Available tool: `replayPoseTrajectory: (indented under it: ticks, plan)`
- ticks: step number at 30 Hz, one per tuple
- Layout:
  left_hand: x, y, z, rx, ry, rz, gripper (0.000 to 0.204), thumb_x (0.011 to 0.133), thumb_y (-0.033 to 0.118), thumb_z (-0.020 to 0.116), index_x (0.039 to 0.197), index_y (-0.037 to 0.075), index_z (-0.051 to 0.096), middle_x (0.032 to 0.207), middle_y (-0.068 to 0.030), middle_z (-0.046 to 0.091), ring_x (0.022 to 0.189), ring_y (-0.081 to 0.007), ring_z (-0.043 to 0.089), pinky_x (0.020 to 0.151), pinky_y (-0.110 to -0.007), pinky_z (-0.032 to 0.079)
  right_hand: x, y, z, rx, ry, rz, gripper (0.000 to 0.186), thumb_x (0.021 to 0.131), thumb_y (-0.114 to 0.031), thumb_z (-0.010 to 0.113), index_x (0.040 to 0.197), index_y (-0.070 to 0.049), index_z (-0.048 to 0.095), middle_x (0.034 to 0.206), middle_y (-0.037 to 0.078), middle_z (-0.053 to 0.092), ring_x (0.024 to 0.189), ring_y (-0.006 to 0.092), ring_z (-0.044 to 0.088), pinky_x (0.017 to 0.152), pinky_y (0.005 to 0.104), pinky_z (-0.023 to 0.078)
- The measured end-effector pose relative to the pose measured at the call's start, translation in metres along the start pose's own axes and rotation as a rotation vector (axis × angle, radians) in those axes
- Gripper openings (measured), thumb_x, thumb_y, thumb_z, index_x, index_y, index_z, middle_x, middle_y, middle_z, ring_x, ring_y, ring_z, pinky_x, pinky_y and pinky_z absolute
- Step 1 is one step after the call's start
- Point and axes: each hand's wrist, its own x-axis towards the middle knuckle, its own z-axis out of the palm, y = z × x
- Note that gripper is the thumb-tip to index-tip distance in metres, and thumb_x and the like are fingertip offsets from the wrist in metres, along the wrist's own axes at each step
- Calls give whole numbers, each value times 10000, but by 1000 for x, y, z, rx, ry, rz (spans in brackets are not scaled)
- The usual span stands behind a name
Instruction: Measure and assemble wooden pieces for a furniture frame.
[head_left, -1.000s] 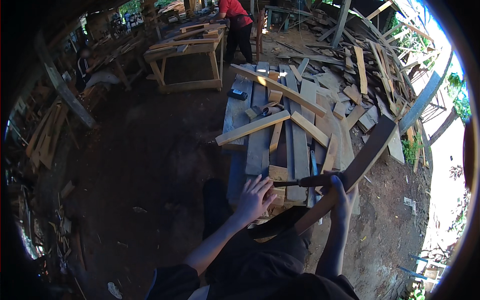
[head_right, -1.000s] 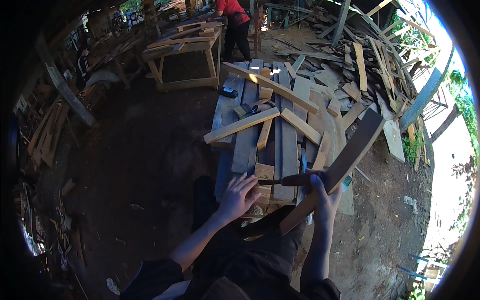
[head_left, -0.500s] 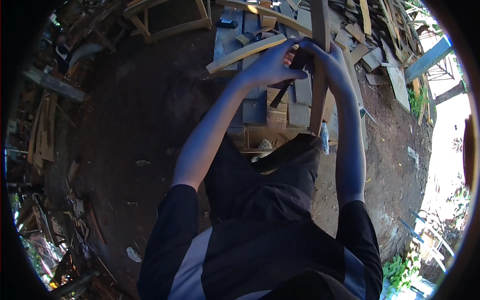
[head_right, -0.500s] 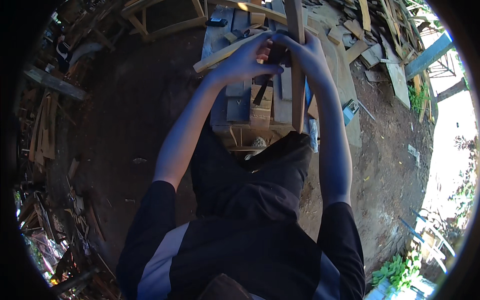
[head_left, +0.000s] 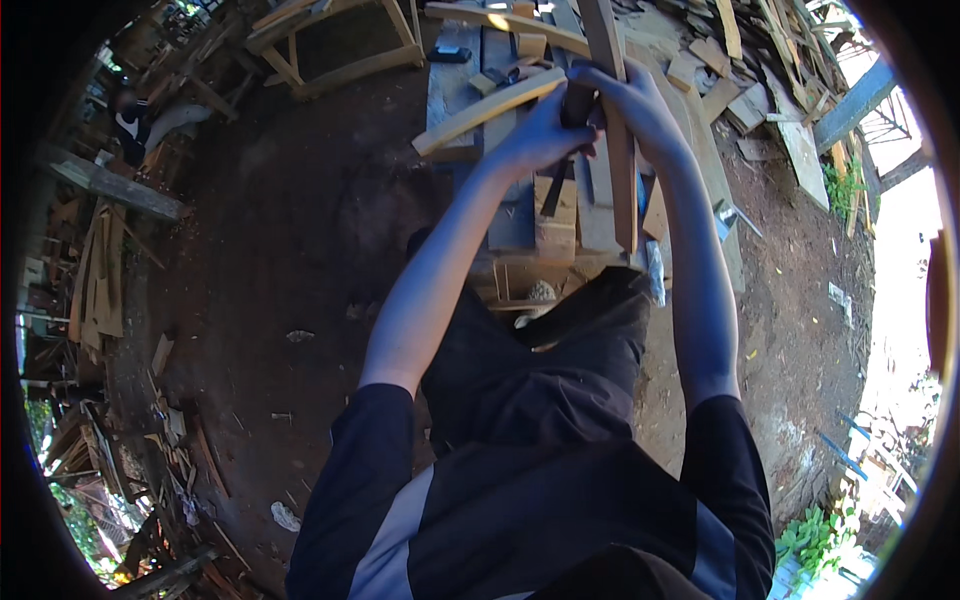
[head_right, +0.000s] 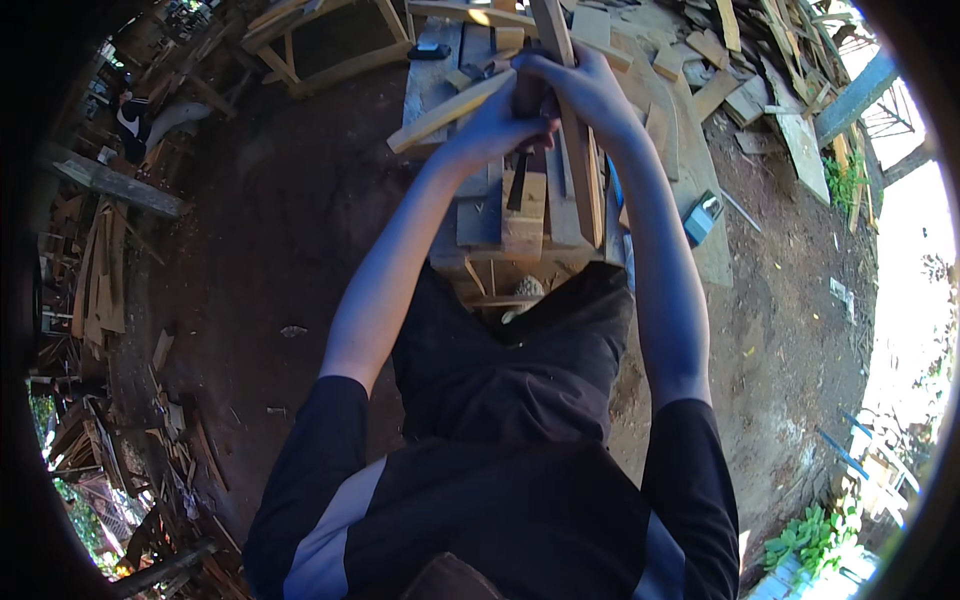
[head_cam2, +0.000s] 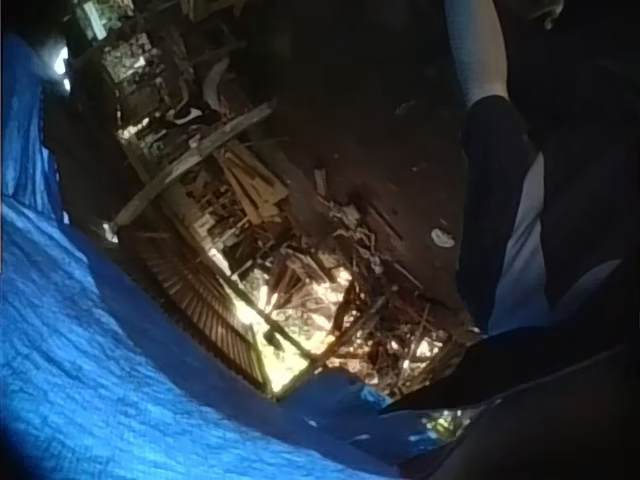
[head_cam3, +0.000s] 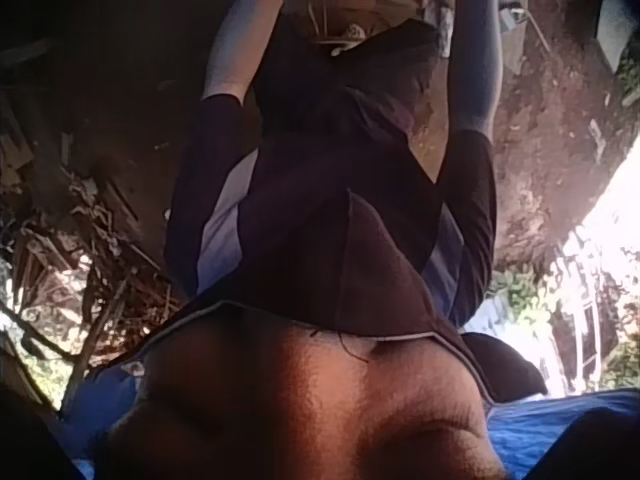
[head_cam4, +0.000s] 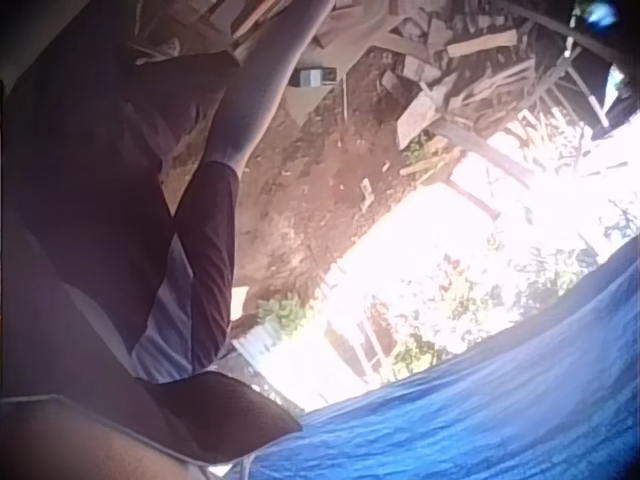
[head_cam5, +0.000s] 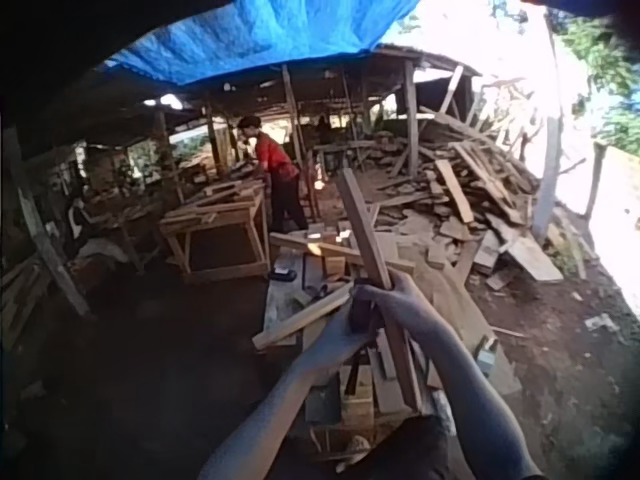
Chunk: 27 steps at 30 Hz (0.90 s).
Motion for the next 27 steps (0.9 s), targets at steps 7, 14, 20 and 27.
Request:
replayPoseTrajectory:
  ticks: [7, 14, 20, 27]
  plan:
    - [4, -16, 4, 29, 127, 79, 272, 886, 38, 609, 1131, 27, 491, 883, -47, 599, 687, -122, 600, 626, -265, 509, -46, 1, -1, -298, 143, 203, 450, 874, -316, 731, 1137, -7, 538, 751, 48, 613, 528, 77, 563, 466, 224, 442]
    - [9, -10, 7, 15, 51, 97, 180, 884, -7, 556, 1044, 24, 481, 1037, -122, 616, 907, -182, 652, 750, -313, 558, -78, 27, -23, -180, 232, 226, 417, 868, -311, 730, 1102, -10, 559, 729, 56, 628, 536, 104, 579, 497, 263, 463]
    - [18, -22, 6, -60, 56, 134, 158, 872, -29, 537, 1014, 21, 488, 1093, -153, 601, 1027, -244, 645, 845, -397, 585, -104, 38, -18, 19, 169, 318, 383, 893, -287, 710, 1121, -26, 548, 730, 28, 613, 518, 71, 552, 476, 229, 440]
    - [14, -18, 19, -83, -12, 122, 306, 892, -70, 523, 1181, -6, 444, 1068, -133, 605, 979, -225, 671, 728, -347, 634, -101, 31, -6, 65, 191, 283, 405, 889, -282, 719, 1133, -6, 552, 746, 33, 618, 525, 80, 564, 475, 229, 442]
